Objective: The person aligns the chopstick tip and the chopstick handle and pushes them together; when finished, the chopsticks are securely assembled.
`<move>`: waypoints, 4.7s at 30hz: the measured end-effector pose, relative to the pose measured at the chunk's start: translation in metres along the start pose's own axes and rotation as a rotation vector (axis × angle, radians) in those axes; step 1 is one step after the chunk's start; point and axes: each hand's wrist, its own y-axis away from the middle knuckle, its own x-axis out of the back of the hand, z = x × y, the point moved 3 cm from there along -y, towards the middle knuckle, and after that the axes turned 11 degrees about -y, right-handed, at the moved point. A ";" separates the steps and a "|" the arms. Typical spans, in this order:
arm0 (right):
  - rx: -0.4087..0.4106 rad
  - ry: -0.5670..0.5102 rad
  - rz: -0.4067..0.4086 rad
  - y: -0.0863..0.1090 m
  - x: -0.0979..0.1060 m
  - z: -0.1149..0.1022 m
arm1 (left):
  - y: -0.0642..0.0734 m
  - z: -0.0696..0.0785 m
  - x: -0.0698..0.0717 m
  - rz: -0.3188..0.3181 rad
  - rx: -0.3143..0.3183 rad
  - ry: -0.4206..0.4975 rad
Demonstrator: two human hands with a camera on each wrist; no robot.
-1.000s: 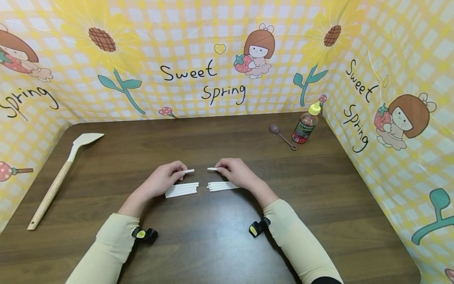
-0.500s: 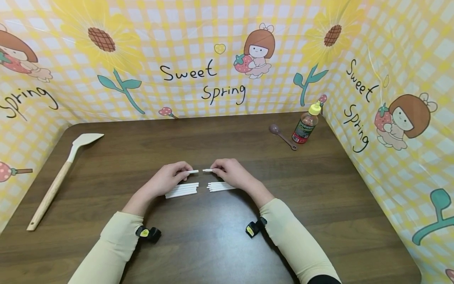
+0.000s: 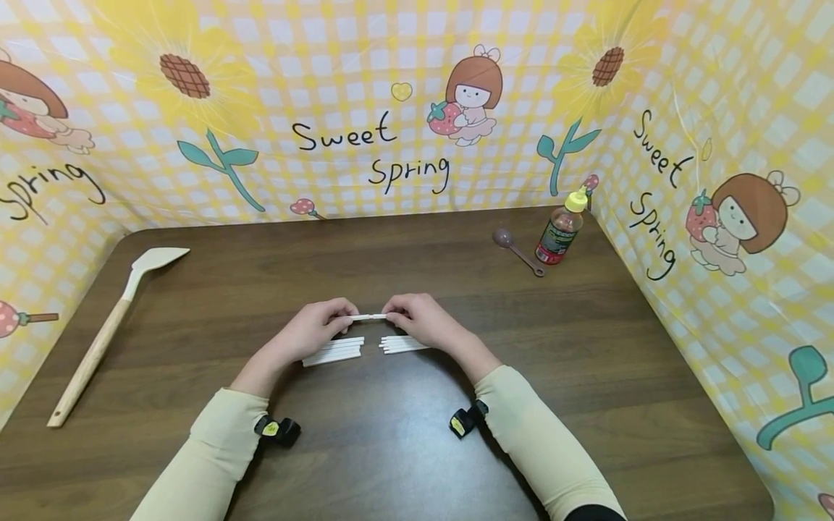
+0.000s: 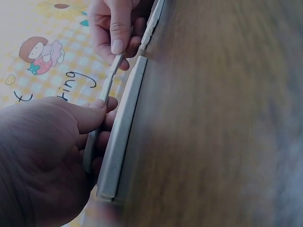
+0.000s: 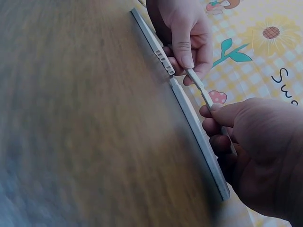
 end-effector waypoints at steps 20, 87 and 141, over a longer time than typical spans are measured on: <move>0.033 0.024 0.000 0.000 -0.004 -0.001 | 0.000 0.001 -0.003 -0.015 0.021 -0.019; 0.031 0.023 0.036 0.001 -0.008 -0.002 | 0.000 0.002 -0.008 0.038 0.004 0.018; 0.046 0.003 0.089 0.001 -0.002 0.001 | 0.001 -0.006 0.002 0.102 0.002 0.023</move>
